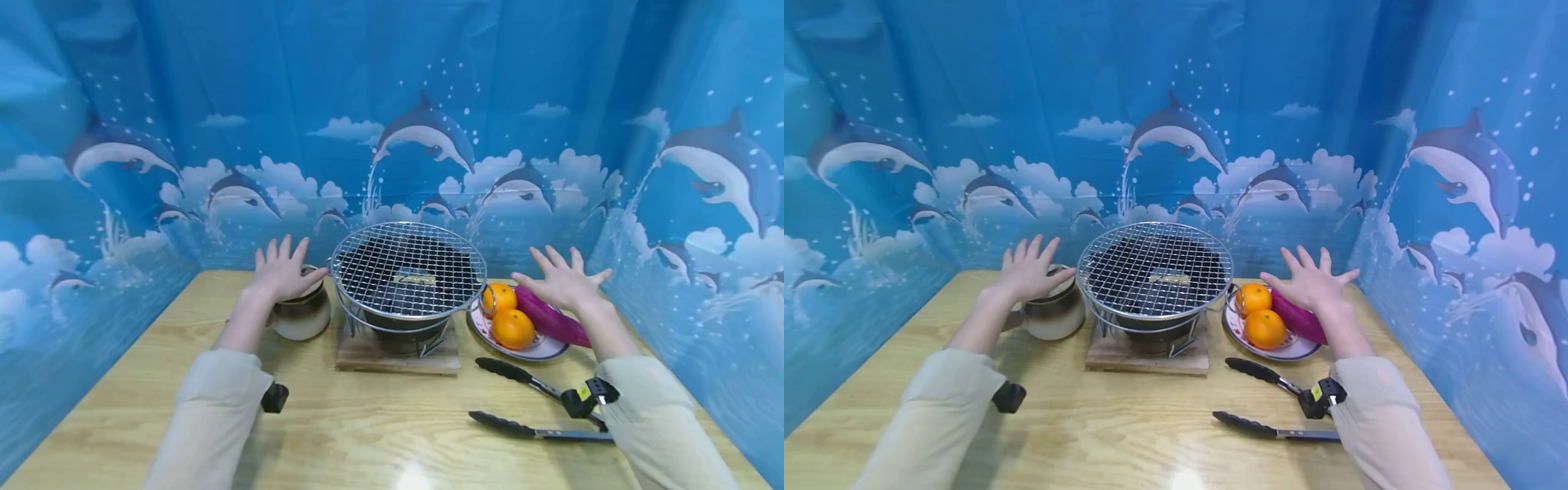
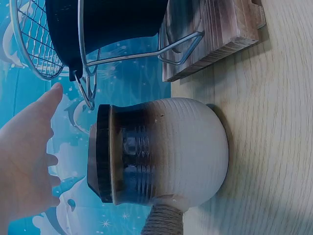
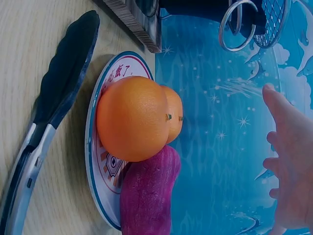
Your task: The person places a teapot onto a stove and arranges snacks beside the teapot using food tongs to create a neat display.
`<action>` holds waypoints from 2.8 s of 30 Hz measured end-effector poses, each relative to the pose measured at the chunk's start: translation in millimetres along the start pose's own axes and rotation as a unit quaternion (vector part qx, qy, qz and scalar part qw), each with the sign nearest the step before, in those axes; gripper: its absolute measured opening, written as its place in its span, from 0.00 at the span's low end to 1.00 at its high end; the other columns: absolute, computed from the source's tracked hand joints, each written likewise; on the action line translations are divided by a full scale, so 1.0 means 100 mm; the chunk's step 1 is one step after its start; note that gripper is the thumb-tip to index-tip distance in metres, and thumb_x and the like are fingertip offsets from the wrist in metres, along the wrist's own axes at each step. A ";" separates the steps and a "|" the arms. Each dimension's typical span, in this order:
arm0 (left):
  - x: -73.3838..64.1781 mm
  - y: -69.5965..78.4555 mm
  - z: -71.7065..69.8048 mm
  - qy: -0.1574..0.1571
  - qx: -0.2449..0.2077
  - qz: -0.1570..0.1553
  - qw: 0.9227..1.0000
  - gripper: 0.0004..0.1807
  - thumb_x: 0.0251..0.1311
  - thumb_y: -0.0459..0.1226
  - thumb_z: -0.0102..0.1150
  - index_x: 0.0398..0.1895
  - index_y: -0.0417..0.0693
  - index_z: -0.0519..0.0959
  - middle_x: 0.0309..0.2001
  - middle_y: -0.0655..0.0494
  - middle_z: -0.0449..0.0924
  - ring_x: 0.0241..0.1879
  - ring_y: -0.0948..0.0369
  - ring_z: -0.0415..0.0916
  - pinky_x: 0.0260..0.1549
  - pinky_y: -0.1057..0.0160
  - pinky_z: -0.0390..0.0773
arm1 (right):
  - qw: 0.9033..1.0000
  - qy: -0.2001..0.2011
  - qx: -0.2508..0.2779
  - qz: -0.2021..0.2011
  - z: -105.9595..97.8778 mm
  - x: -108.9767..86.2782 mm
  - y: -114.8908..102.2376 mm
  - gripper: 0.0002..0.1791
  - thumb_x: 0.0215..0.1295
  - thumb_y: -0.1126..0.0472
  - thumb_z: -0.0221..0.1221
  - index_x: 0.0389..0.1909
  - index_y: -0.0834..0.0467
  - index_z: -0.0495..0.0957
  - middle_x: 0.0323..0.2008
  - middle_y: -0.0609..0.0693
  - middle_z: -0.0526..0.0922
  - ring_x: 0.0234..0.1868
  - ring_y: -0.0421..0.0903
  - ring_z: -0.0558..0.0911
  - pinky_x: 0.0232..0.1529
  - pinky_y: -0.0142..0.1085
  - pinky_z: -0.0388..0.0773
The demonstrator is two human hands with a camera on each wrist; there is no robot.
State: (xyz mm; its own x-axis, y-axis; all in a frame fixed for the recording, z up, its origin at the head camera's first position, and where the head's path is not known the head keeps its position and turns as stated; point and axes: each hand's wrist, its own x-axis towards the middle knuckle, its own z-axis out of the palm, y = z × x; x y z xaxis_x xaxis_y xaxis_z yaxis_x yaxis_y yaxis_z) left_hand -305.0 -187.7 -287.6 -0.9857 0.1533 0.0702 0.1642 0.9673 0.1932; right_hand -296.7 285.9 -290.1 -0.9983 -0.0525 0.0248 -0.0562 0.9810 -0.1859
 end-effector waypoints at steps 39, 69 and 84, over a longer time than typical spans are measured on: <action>-0.29 0.05 -0.18 0.116 0.035 0.085 0.989 0.22 0.61 0.47 0.54 0.41 0.33 0.74 0.37 0.41 0.73 0.38 0.47 0.69 0.35 0.50 0.69 | 0.988 0.119 -0.005 -0.099 -0.01 -0.35 -0.19 0.37 0.64 0.40 0.50 0.62 0.66 0.65 0.58 0.69 0.66 0.57 0.69 0.63 0.50 0.66 0.59; -0.56 -0.12 0.06 0.141 0.059 0.111 0.982 0.23 0.46 0.51 0.67 0.28 0.43 0.70 0.24 0.53 0.70 0.26 0.54 0.68 0.26 0.56 0.67 | 0.958 0.189 -0.022 -0.212 0.31 -0.79 -0.35 0.20 0.55 0.51 0.62 0.43 0.62 0.79 0.43 0.60 0.79 0.46 0.61 0.74 0.40 0.55 0.68; -0.68 -0.29 0.11 0.101 0.070 0.088 0.989 0.23 0.49 0.49 0.66 0.37 0.37 0.75 0.30 0.50 0.74 0.33 0.49 0.73 0.32 0.48 0.71 | 0.946 0.170 -0.032 -0.275 0.55 -0.86 -0.54 0.18 0.54 0.49 0.63 0.41 0.57 0.79 0.40 0.52 0.78 0.46 0.55 0.74 0.41 0.49 0.68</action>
State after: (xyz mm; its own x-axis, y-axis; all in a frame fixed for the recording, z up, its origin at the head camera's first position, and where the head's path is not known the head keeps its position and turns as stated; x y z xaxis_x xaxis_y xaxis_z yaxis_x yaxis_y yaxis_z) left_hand -243.2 -223.8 -308.3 -0.9124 0.2914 0.2875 0.3113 0.9500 0.0249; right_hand -208.8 227.5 -336.7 -0.7550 -0.5063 0.4167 -0.5548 0.8320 0.0058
